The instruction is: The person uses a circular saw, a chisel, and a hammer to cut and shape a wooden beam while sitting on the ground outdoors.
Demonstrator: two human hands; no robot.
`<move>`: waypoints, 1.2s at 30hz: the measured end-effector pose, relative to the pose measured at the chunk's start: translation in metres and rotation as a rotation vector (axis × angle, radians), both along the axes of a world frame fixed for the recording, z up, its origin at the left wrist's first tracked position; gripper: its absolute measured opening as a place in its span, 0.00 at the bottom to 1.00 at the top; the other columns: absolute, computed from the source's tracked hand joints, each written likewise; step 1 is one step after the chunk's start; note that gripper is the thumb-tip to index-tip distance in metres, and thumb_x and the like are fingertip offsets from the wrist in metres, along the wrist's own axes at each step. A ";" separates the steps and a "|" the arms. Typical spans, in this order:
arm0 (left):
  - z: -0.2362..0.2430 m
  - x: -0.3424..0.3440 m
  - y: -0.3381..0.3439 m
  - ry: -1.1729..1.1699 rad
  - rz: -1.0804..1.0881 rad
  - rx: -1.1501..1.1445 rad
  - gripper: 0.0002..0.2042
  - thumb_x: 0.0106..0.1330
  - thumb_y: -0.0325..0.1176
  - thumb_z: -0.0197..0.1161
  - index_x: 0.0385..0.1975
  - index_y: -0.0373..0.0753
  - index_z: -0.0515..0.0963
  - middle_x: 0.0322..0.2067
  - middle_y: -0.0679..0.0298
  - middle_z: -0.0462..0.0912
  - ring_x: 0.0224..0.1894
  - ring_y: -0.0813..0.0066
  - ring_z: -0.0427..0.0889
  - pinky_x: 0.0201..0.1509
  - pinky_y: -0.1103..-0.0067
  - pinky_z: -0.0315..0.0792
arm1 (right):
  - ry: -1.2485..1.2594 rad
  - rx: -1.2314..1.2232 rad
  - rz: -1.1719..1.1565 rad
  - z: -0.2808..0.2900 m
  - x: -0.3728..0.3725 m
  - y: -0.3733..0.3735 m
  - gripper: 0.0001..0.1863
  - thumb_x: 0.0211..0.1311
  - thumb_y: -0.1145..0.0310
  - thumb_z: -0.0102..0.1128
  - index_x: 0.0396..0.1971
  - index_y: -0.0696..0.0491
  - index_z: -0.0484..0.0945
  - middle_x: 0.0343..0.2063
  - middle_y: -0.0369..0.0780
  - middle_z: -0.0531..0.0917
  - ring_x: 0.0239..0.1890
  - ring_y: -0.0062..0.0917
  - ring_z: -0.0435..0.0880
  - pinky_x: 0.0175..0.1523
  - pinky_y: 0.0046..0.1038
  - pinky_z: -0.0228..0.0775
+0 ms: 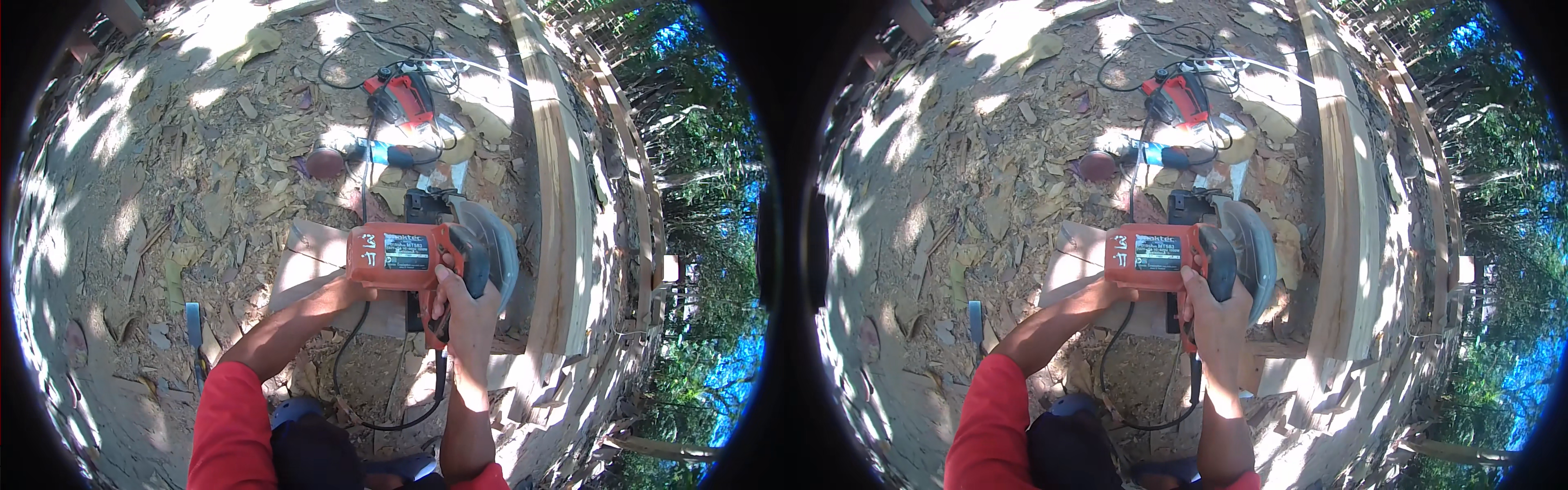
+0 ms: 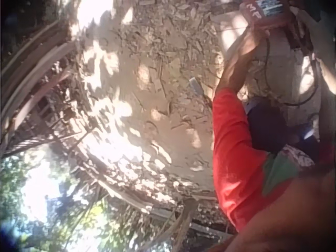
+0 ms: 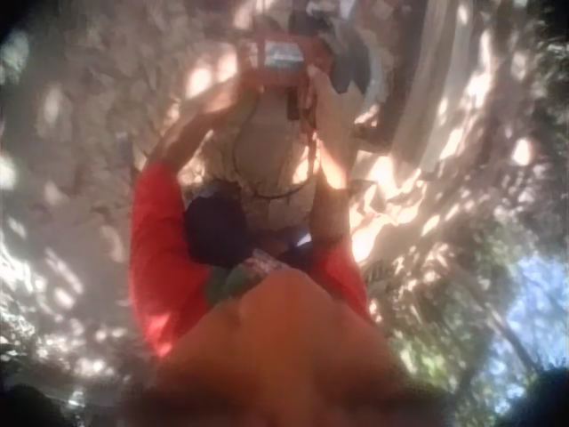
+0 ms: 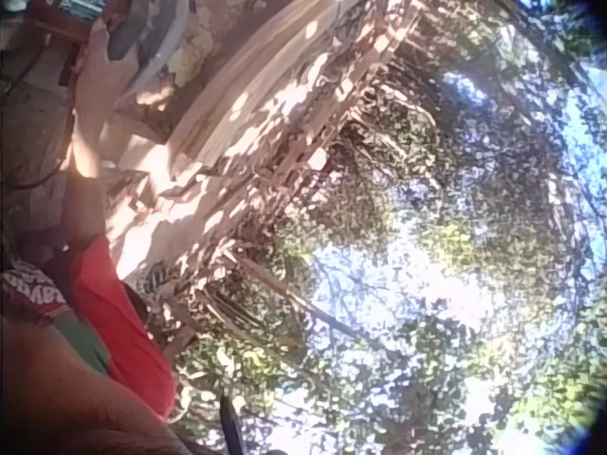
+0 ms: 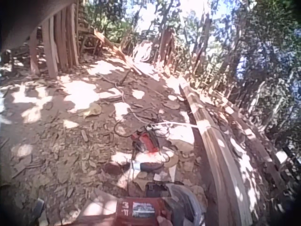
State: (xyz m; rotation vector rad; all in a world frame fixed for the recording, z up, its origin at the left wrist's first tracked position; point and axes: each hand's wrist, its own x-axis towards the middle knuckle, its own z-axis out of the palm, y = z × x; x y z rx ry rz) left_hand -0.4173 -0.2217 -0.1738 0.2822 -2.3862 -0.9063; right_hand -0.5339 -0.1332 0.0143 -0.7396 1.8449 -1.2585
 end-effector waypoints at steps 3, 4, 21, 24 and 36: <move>0.000 -0.015 -0.008 0.014 0.008 -0.023 0.34 0.60 0.48 0.64 0.63 0.35 0.66 0.58 0.50 0.74 0.61 0.56 0.72 0.67 0.64 0.64 | 0.003 -0.005 -0.005 -0.004 -0.003 -0.002 0.11 0.64 0.69 0.63 0.42 0.59 0.79 0.17 0.31 0.74 0.17 0.12 0.70 0.24 0.19 0.60; -0.001 -0.022 -0.010 0.019 0.009 -0.028 0.35 0.59 0.48 0.64 0.63 0.35 0.66 0.58 0.50 0.74 0.61 0.56 0.72 0.67 0.64 0.64 | -0.002 -0.005 -0.012 -0.003 -0.003 -0.001 0.11 0.64 0.69 0.63 0.41 0.59 0.79 0.16 0.31 0.74 0.17 0.12 0.70 0.24 0.19 0.60; -0.007 -0.041 -0.014 -0.050 0.005 -0.091 0.40 0.54 0.52 0.69 0.64 0.35 0.64 0.58 0.48 0.74 0.60 0.54 0.74 0.67 0.63 0.65 | 0.277 0.009 0.007 -0.014 -0.001 0.000 0.10 0.63 0.66 0.65 0.33 0.58 0.78 0.15 0.32 0.75 0.15 0.14 0.72 0.21 0.21 0.62; -0.010 -0.041 -0.013 -0.052 0.000 -0.105 0.41 0.54 0.53 0.70 0.65 0.35 0.64 0.57 0.48 0.74 0.60 0.54 0.74 0.66 0.63 0.65 | 0.174 0.034 -0.066 0.002 0.001 0.008 0.10 0.63 0.66 0.65 0.30 0.57 0.77 0.14 0.32 0.75 0.16 0.14 0.73 0.21 0.21 0.62; 0.015 -0.047 0.001 -0.207 0.078 0.101 0.53 0.45 0.54 0.76 0.70 0.35 0.56 0.60 0.46 0.72 0.63 0.49 0.70 0.70 0.62 0.60 | 0.170 -0.019 -0.427 0.070 -0.018 0.195 0.14 0.59 0.72 0.62 0.43 0.62 0.78 0.15 0.35 0.74 0.14 0.18 0.71 0.21 0.21 0.62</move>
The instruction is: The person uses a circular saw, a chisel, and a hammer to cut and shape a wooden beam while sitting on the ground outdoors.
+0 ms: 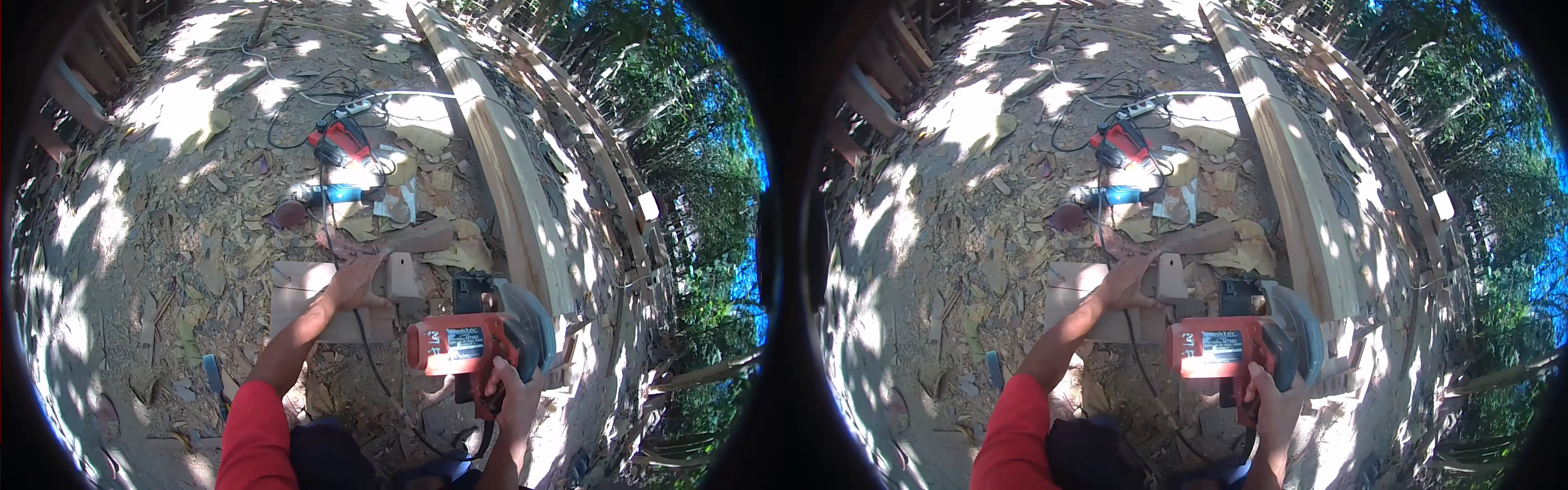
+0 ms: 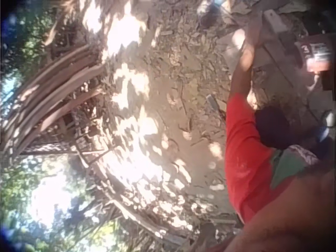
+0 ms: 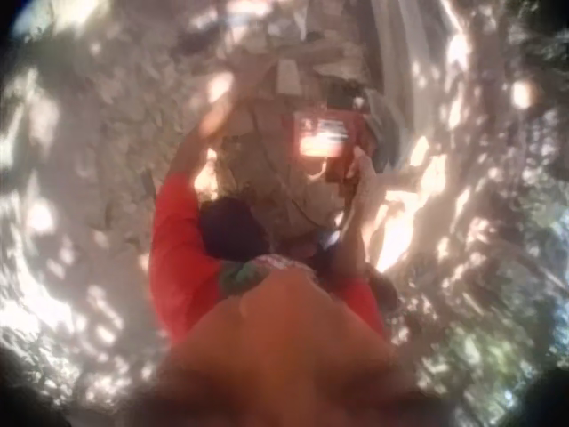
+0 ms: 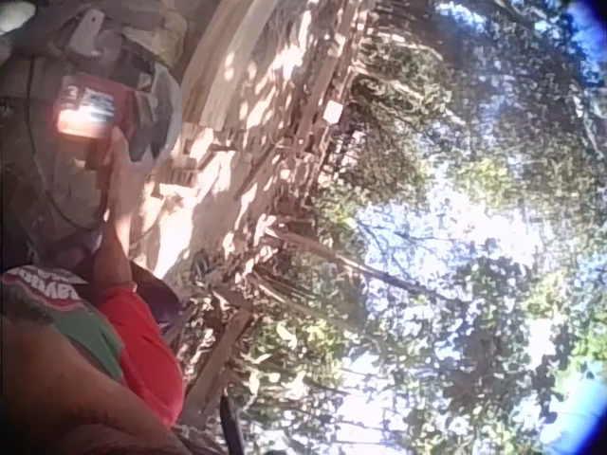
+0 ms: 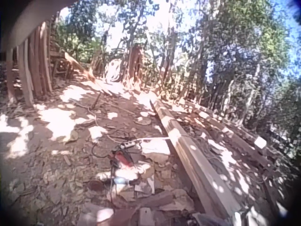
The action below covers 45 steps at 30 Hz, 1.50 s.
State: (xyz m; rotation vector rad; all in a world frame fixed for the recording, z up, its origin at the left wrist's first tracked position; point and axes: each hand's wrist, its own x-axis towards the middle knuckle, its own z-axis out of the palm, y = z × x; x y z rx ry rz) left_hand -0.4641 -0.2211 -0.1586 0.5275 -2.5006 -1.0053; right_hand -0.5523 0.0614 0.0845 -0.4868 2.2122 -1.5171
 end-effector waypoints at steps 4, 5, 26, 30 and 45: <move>0.017 0.007 -0.016 0.043 -0.119 0.159 0.56 0.42 0.45 0.78 0.71 0.34 0.53 0.61 0.45 0.70 0.65 0.46 0.67 0.70 0.63 0.60 | -0.105 -0.074 -0.079 0.004 0.017 0.048 0.11 0.58 0.75 0.65 0.40 0.60 0.80 0.17 0.34 0.77 0.17 0.16 0.72 0.24 0.20 0.62; 0.019 0.015 -0.024 0.038 -0.168 0.196 0.56 0.40 0.41 0.79 0.71 0.33 0.54 0.63 0.45 0.69 0.66 0.48 0.66 0.70 0.65 0.60 | -0.181 -0.060 -0.133 0.002 0.023 0.052 0.10 0.58 0.75 0.65 0.39 0.60 0.80 0.17 0.34 0.77 0.17 0.15 0.73 0.24 0.20 0.62; 0.100 0.253 0.091 0.580 0.388 0.696 0.61 0.33 0.33 0.83 0.72 0.37 0.50 0.62 0.58 0.68 0.64 0.67 0.69 0.67 0.69 0.65 | -0.113 0.068 0.483 -0.016 0.071 0.011 0.13 0.60 0.64 0.68 0.29 0.59 0.78 0.17 0.33 0.75 0.18 0.14 0.72 0.25 0.22 0.63; 0.095 0.338 0.126 0.590 0.654 0.661 0.54 0.37 0.35 0.82 0.68 0.34 0.56 0.57 0.59 0.73 0.62 0.66 0.72 0.66 0.68 0.68 | -0.095 0.116 0.795 -0.027 0.092 -0.051 0.20 0.64 0.56 0.63 0.31 0.62 0.79 0.19 0.39 0.79 0.22 0.22 0.78 0.30 0.28 0.68; 0.082 0.438 0.292 1.104 1.054 0.710 0.53 0.40 0.46 0.80 0.69 0.36 0.59 0.65 0.53 0.68 0.66 0.51 0.69 0.67 0.60 0.67 | 1.535 0.539 1.873 -0.235 0.333 -0.302 0.21 0.59 0.52 0.63 0.45 0.50 0.85 0.43 0.40 0.86 0.43 0.34 0.87 0.42 0.39 0.78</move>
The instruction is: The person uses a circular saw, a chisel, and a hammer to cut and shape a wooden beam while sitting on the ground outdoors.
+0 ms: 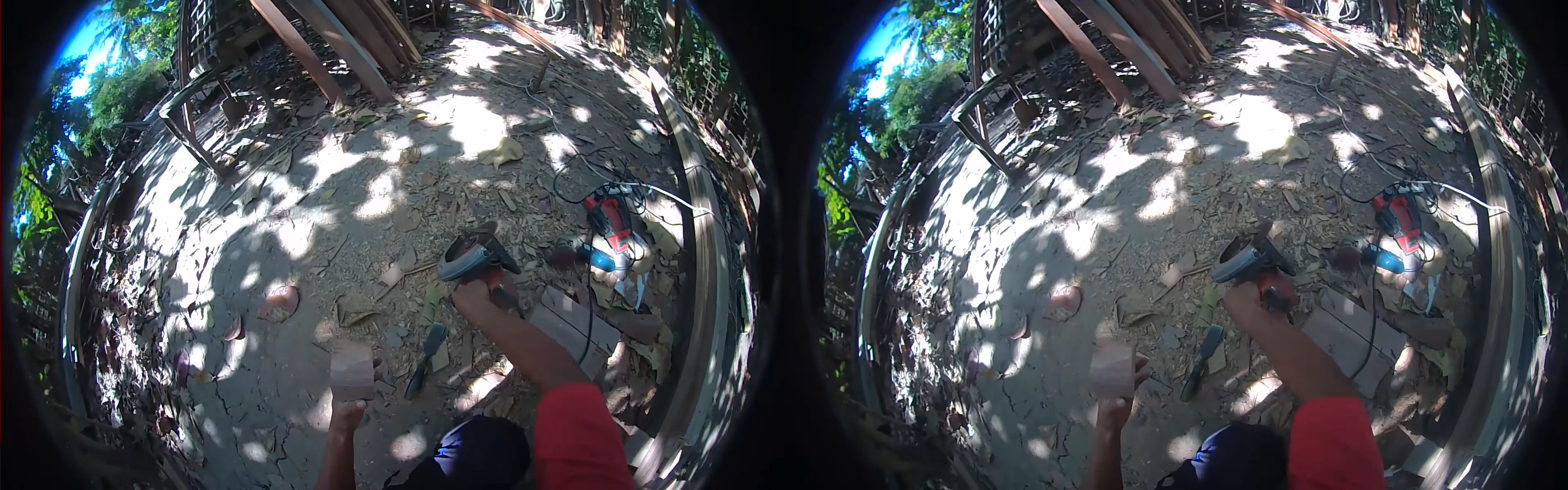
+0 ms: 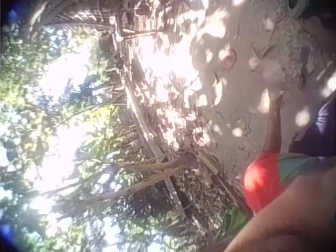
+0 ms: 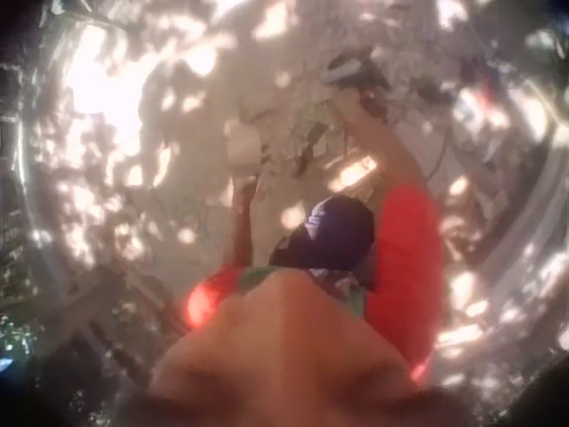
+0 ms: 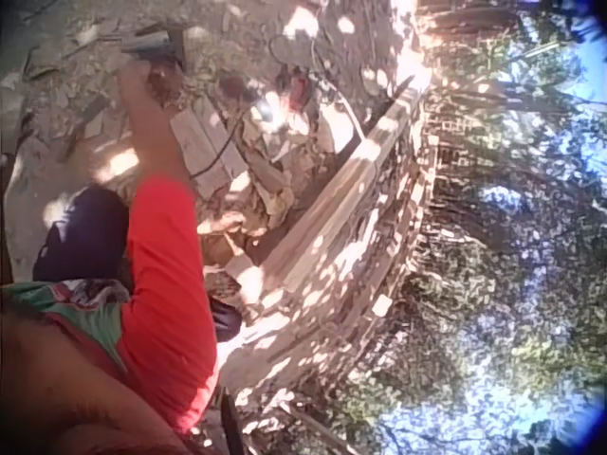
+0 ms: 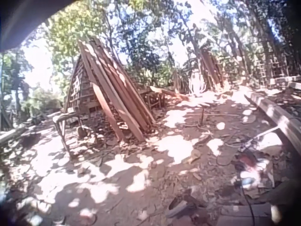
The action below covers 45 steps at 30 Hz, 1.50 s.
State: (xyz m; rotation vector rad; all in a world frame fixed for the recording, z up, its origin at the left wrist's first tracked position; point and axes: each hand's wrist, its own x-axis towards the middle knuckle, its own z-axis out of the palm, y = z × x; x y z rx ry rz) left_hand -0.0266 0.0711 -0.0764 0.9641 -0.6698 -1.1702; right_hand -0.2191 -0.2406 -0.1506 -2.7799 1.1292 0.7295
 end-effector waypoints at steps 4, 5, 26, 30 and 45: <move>0.007 -0.005 0.009 -0.043 0.008 0.128 0.52 0.38 0.46 0.82 0.67 0.35 0.63 0.64 0.52 0.70 0.65 0.51 0.71 0.64 0.60 0.70 | 0.105 -0.076 0.068 -0.087 -0.004 0.043 0.16 0.61 0.61 0.59 0.45 0.48 0.86 0.47 0.39 0.85 0.50 0.33 0.84 0.49 0.40 0.74; 0.004 -0.008 0.013 -0.051 0.010 0.177 0.52 0.38 0.46 0.82 0.66 0.34 0.64 0.63 0.52 0.71 0.64 0.52 0.72 0.64 0.61 0.71 | 0.128 -0.094 0.102 -0.103 -0.012 0.068 0.15 0.61 0.63 0.58 0.46 0.48 0.86 0.48 0.39 0.85 0.52 0.33 0.82 0.51 0.41 0.72; 0.133 -0.294 -0.171 -0.367 -1.057 -0.394 0.68 0.40 0.38 0.84 0.75 0.36 0.33 0.72 0.55 0.53 0.73 0.61 0.57 0.73 0.65 0.57 | -2.351 0.457 -1.104 0.238 -0.283 0.196 0.20 0.62 0.57 0.70 0.42 0.57 0.76 0.35 0.37 0.82 0.36 0.16 0.81 0.41 0.20 0.73; 0.140 -0.402 -0.164 -0.050 -1.264 -0.237 0.48 0.56 0.56 0.71 0.69 0.35 0.54 0.64 0.57 0.65 0.67 0.66 0.66 0.69 0.66 0.64 | -2.049 -0.022 -1.006 0.251 -0.379 0.243 0.22 0.63 0.56 0.69 0.41 0.61 0.76 0.33 0.41 0.83 0.35 0.18 0.82 0.40 0.23 0.75; -0.029 -0.531 0.129 -0.598 -1.275 0.620 0.18 0.66 0.41 0.64 0.46 0.30 0.79 0.36 0.64 0.82 0.41 0.78 0.80 0.43 0.80 0.74 | -1.777 -0.190 -1.804 -0.001 -0.443 0.560 0.14 0.68 0.63 0.58 0.35 0.61 0.81 0.24 0.47 0.82 0.28 0.19 0.78 0.35 0.29 0.71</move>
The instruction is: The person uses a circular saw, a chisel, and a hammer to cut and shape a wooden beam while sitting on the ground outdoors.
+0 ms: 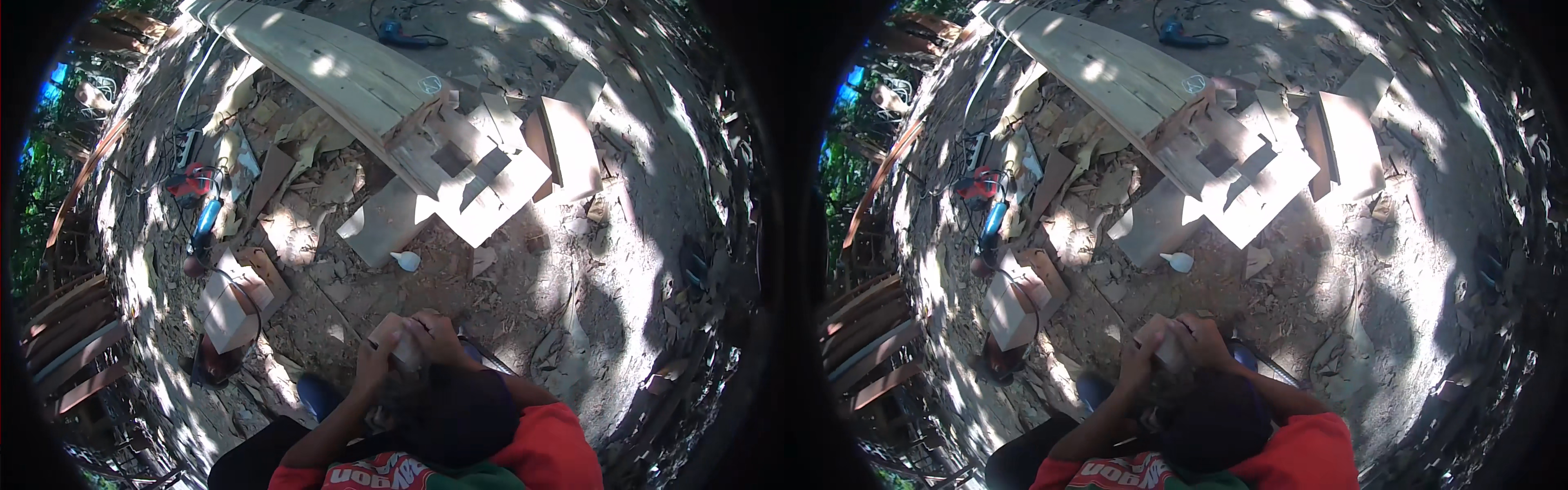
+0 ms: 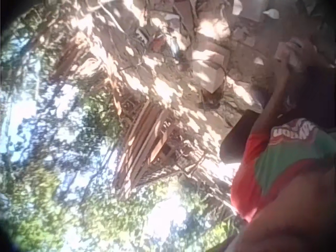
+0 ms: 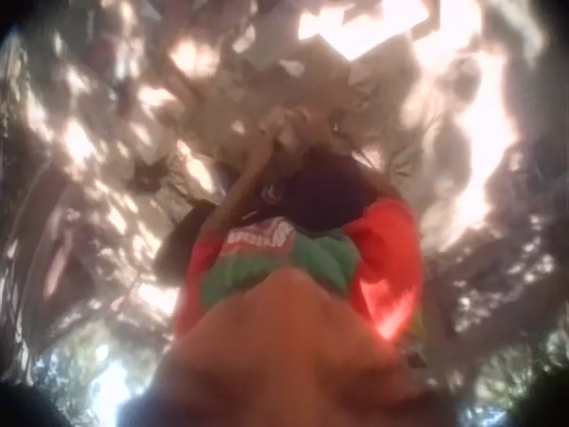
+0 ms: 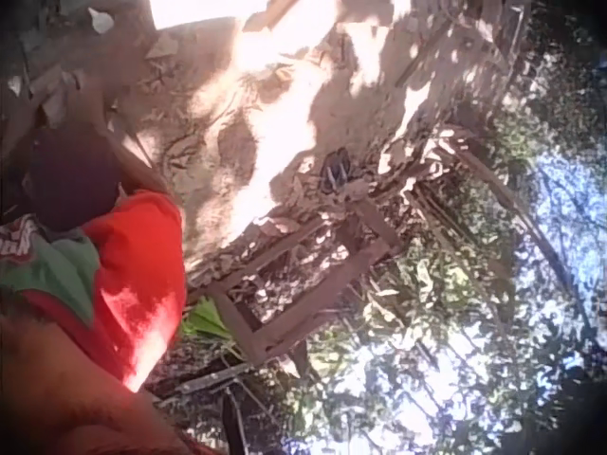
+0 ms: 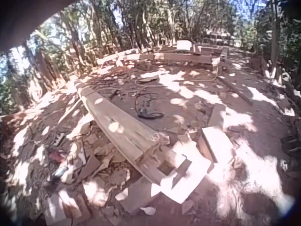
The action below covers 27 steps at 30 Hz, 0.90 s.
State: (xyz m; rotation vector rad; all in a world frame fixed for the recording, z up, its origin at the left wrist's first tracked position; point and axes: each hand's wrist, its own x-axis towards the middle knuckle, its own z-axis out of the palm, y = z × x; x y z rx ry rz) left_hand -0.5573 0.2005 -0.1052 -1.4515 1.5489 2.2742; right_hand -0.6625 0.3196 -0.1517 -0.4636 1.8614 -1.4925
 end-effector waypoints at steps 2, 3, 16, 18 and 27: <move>-0.042 0.038 0.012 -0.039 0.040 0.065 0.18 0.65 0.41 0.65 0.46 0.30 0.79 0.37 0.64 0.83 0.40 0.77 0.81 0.43 0.79 0.74 | -0.040 0.060 0.041 -0.031 0.034 0.009 0.14 0.69 0.63 0.58 0.36 0.61 0.81 0.23 0.45 0.81 0.27 0.18 0.77 0.35 0.28 0.71; -0.053 0.054 0.016 -0.053 0.075 0.082 0.18 0.65 0.41 0.66 0.46 0.31 0.79 0.37 0.64 0.83 0.40 0.76 0.81 0.43 0.78 0.75 | -0.060 0.096 0.070 -0.047 0.045 0.015 0.14 0.69 0.63 0.57 0.35 0.60 0.81 0.23 0.46 0.81 0.27 0.19 0.77 0.35 0.29 0.71; -0.043 0.090 -0.064 0.067 0.524 -0.071 0.16 0.64 0.36 0.61 0.45 0.31 0.78 0.37 0.63 0.82 0.40 0.78 0.81 0.44 0.79 0.74 | 0.540 0.526 0.573 -0.083 -0.054 0.111 0.19 0.67 0.54 0.56 0.30 0.56 0.82 0.28 0.51 0.83 0.34 0.51 0.82 0.39 0.48 0.71; -0.056 0.105 -0.063 0.054 0.613 -0.026 0.16 0.64 0.38 0.61 0.44 0.31 0.78 0.35 0.65 0.82 0.36 0.79 0.79 0.40 0.80 0.73 | 0.552 0.530 0.645 -0.078 -0.047 0.119 0.20 0.67 0.53 0.55 0.30 0.57 0.82 0.28 0.52 0.83 0.34 0.51 0.83 0.39 0.49 0.72; -0.046 0.164 -0.120 0.122 1.276 -0.201 0.14 0.63 0.42 0.62 0.37 0.37 0.77 0.27 0.68 0.77 0.30 0.80 0.77 0.34 0.79 0.69 | 0.495 0.475 0.928 -0.042 0.004 -0.024 0.18 0.66 0.55 0.58 0.38 0.56 0.83 0.33 0.50 0.85 0.38 0.47 0.84 0.44 0.45 0.74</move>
